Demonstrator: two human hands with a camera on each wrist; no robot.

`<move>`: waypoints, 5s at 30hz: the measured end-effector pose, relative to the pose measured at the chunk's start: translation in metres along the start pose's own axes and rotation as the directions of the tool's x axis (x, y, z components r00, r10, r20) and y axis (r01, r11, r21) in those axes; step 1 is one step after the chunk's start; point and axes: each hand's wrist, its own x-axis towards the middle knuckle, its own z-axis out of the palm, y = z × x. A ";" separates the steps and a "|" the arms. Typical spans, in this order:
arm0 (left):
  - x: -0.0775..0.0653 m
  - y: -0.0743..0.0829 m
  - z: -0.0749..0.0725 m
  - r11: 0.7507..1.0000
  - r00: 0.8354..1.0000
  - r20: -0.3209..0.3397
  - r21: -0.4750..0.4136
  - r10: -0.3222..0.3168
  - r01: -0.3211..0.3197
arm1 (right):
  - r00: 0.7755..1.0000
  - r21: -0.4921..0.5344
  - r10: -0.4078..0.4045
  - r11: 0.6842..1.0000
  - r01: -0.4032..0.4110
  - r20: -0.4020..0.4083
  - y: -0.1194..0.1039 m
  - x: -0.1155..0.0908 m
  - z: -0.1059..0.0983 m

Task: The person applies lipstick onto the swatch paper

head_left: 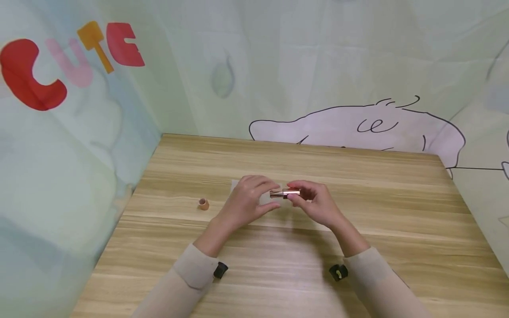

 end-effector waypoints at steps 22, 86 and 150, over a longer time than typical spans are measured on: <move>-0.046 -0.036 -0.025 0.984 0.984 -0.021 -0.013 -0.179 0.179 | 0.998 0.031 0.016 0.999 -0.015 -0.057 0.004 -0.002 -0.010; -0.041 -0.045 -0.068 0.752 0.881 -0.023 -0.532 -0.473 0.390 | 0.994 0.023 0.003 1.000 0.000 -0.112 -0.009 -0.007 -0.022; 0.007 0.014 -0.017 0.724 0.897 0.122 -0.549 -0.426 0.418 | 0.986 -0.025 -0.155 0.988 0.153 -0.069 -0.021 0.000 -0.008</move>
